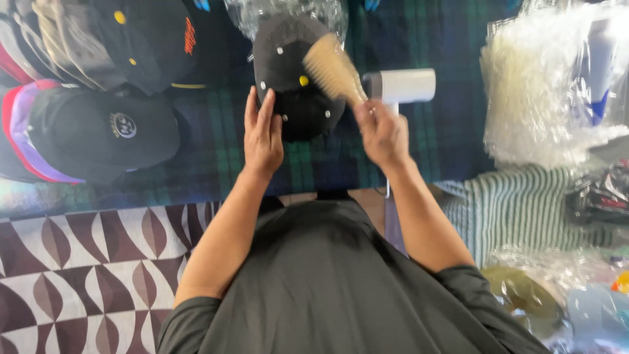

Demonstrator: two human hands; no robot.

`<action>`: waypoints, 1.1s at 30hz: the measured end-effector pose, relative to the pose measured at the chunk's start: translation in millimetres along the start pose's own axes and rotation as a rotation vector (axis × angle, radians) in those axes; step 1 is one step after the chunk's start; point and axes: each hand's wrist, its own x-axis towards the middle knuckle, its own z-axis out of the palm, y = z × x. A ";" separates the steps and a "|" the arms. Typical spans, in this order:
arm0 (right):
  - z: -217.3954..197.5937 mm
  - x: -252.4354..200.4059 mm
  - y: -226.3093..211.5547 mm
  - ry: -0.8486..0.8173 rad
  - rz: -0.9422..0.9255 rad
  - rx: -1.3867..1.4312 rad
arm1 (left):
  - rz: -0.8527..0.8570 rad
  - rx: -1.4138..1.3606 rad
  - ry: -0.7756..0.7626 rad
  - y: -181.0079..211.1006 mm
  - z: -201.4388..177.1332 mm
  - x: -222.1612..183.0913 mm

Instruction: Brushing a baseball cap with a wooden brush and then using a handheld steamer to clean and refresh it.

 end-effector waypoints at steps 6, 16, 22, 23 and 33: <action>32.7 13.5 81.4 -0.286 0.568 -0.052 | 0.029 -0.046 0.008 2.1 4.8 -2.5; 43.8 -83.3 40.3 -0.151 1.096 0.456 | 0.001 -0.069 -0.022 -0.1 -2.4 0.9; 13.2 -53.0 19.7 -0.151 0.178 0.119 | -0.034 -0.031 -0.023 8.7 -7.5 2.0; 18.6 -47.4 35.3 -0.040 0.194 -0.008 | 0.000 0.055 0.024 8.9 -9.9 2.1; 32.2 -49.7 -93.3 -0.044 0.032 0.443 | -0.627 -0.931 -0.035 134.4 2.2 -1.3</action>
